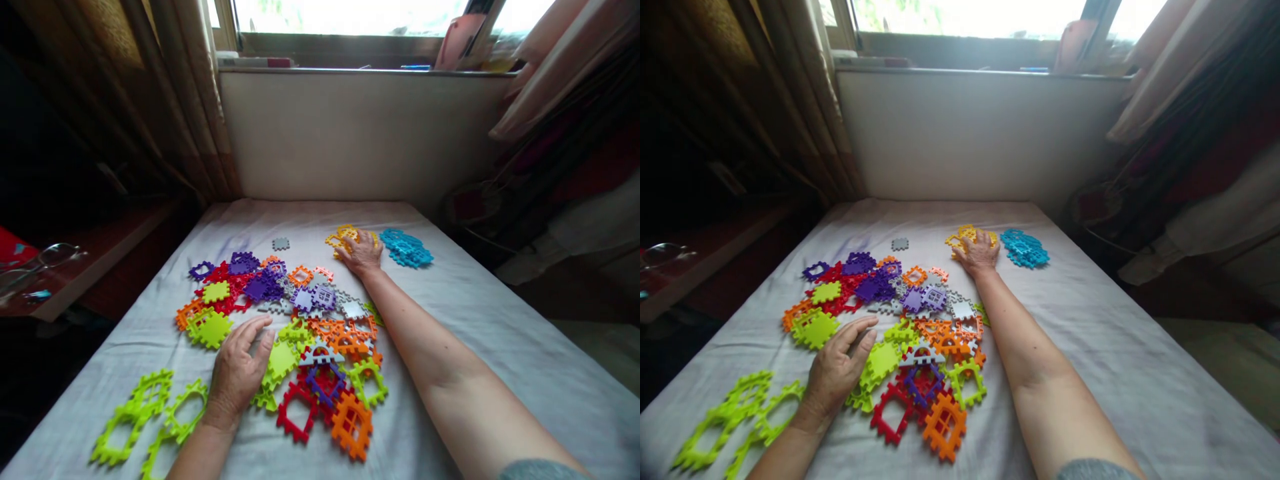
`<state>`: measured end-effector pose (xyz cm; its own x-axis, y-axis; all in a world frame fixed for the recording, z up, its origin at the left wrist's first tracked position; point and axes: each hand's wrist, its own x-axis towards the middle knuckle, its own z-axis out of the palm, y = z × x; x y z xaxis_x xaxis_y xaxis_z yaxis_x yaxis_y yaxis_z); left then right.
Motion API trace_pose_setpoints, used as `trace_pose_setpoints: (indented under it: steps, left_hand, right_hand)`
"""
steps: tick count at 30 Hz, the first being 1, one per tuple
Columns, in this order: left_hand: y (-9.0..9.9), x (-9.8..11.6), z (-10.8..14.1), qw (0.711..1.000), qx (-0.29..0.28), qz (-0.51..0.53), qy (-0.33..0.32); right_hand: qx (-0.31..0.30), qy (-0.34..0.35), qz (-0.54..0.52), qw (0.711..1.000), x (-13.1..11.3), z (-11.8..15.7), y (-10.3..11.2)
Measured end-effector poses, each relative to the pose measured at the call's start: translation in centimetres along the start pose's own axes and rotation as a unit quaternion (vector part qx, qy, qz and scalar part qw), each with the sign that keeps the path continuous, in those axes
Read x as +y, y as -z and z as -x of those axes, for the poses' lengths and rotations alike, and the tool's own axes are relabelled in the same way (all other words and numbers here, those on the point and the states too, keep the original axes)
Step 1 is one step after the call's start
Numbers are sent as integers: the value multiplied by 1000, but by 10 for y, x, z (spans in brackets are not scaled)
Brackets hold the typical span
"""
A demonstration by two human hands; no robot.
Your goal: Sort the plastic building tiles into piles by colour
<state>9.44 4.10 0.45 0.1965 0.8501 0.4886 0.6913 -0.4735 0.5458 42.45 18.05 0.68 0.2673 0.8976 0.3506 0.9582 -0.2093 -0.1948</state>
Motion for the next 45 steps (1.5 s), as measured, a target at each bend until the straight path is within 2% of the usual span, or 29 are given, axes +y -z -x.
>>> trace_pose_setpoints:
  steps: [3, 5, 7, 11, 13, 16, 19, 22, 24, 26, 28, 30, 32, 34, 38, 41, 45]
  left_hand:
    - [-1, 2, -1, 1000, -2, 5, 10]
    - [-1, 3, -2, 1000, -1, 9, 13]
    - [-1, 5, -3, 1000, 1, 14, 14]
    - [1, 9, -5, 999, 21, 29, 24]
    - [2, 10, -6, 998, 35, 36, 29]
    - [3, 11, -7, 996, 66, 47, 21]
    - [3, 11, -8, 992, 108, 61, 9]
    - [5, 12, -8, 987, 141, 75, 20]
    - [8, 13, -8, 984, 152, 88, 38]
    - [13, 12, -13, 981, 159, 97, 55]
    - [21, 6, -25, 981, 158, 91, 67]
    - [29, -3, -44, 986, 135, 63, 77]
    - [36, -16, -70, 994, 74, 10, 83]
    - [41, -30, -95, 991, 10, -76, 109]
    - [43, -55, -130, 953, -122, -205, 187]
    - [38, -66, -134, 933, -200, -226, 197]
    - [30, -60, -111, 925, -271, -240, 111]
  right_hand:
    - [42, 26, -15, 999, -1, 8, 4]
    - [45, 46, -36, 997, -7, 15, 10]
    - [11, 80, -63, 995, -19, 24, 17]
    - [-137, 164, -100, 972, -62, 47, 34]
    - [-185, 183, -97, 961, -85, 64, 44]
    - [-212, 231, -78, 946, -114, 94, 61]
    - [-207, 303, -70, 927, -130, 131, 81]
    - [-196, 362, -86, 907, -130, 165, 99]
    - [-179, 368, -110, 906, -120, 180, 107]
    - [-141, 316, -141, 927, -102, 188, 108]
    - [-89, 221, -175, 955, -80, 190, 102]
    - [-37, 128, -194, 972, -57, 192, 92]
    - [3, 70, -194, 978, -39, 194, 80]
    - [28, 42, -190, 980, -29, 197, 71]
    - [46, 28, -187, 981, -25, 201, 61]
    - [57, 19, -186, 981, -26, 200, 57]
    - [74, 28, -201, 976, -27, 199, 53]
